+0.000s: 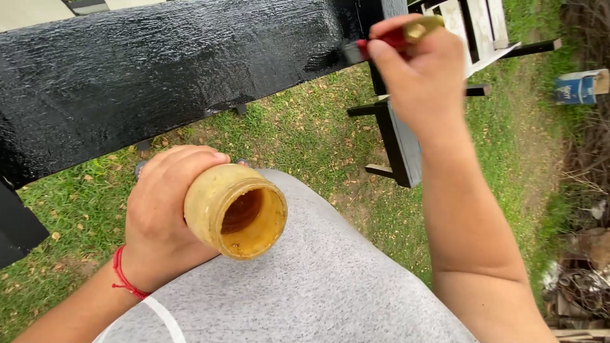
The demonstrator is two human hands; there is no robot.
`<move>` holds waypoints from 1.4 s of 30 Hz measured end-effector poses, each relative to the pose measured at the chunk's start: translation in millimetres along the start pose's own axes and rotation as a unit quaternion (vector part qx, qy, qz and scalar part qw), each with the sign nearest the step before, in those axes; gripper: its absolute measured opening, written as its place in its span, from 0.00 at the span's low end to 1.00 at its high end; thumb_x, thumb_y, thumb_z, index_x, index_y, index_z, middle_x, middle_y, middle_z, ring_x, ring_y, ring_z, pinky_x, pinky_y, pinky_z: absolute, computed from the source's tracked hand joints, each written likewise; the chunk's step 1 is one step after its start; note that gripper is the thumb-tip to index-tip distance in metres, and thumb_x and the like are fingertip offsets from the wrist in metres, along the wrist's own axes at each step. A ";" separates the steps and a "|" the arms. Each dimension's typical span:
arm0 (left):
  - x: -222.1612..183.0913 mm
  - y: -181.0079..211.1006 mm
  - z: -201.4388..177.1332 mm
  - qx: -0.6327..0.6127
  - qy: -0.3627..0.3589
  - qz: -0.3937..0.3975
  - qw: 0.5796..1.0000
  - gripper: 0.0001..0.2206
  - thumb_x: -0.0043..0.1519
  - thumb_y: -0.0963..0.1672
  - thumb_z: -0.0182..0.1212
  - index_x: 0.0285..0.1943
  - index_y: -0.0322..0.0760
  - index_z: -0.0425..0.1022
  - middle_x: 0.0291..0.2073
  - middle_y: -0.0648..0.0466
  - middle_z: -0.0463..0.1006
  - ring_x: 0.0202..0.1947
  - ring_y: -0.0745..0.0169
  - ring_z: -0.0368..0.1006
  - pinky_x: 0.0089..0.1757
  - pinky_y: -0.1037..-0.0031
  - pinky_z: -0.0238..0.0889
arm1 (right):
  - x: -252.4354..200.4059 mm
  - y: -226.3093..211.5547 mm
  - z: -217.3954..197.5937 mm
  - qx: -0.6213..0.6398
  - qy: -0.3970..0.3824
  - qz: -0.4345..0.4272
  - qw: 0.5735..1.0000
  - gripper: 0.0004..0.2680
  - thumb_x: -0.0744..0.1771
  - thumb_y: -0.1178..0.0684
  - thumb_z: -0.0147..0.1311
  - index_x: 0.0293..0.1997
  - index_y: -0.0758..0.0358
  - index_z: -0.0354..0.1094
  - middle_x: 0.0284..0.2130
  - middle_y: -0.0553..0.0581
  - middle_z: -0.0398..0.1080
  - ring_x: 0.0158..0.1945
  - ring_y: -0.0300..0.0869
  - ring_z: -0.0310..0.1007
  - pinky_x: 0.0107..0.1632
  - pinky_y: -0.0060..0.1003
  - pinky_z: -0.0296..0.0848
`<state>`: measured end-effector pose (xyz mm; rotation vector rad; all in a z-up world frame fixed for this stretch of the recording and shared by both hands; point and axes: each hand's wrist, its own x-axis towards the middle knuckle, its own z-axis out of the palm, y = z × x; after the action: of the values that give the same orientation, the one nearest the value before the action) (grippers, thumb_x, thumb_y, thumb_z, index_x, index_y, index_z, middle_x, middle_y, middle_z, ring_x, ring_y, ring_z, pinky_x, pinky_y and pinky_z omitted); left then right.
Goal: Painting a wooden structure with black paint using a handheld paintbrush.
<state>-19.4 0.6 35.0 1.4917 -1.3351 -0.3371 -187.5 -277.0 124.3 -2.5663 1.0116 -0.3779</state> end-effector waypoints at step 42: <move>41.5 49.7 -2.2 -0.064 -0.038 0.032 0.997 0.22 0.56 0.50 0.66 0.53 0.32 0.70 0.48 0.47 0.78 0.50 0.48 0.75 0.53 0.58 0.65 | 43.0 15.0 -82.8 -0.014 -0.068 0.320 0.945 0.07 0.67 0.64 0.52 0.32 0.56 0.66 0.30 0.51 0.74 0.34 0.30 0.78 0.32 0.12 0.74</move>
<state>-31.0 -24.4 93.6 1.3386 -1.3924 -0.4337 -196.6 -335.9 197.6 -2.0846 1.7061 -0.0072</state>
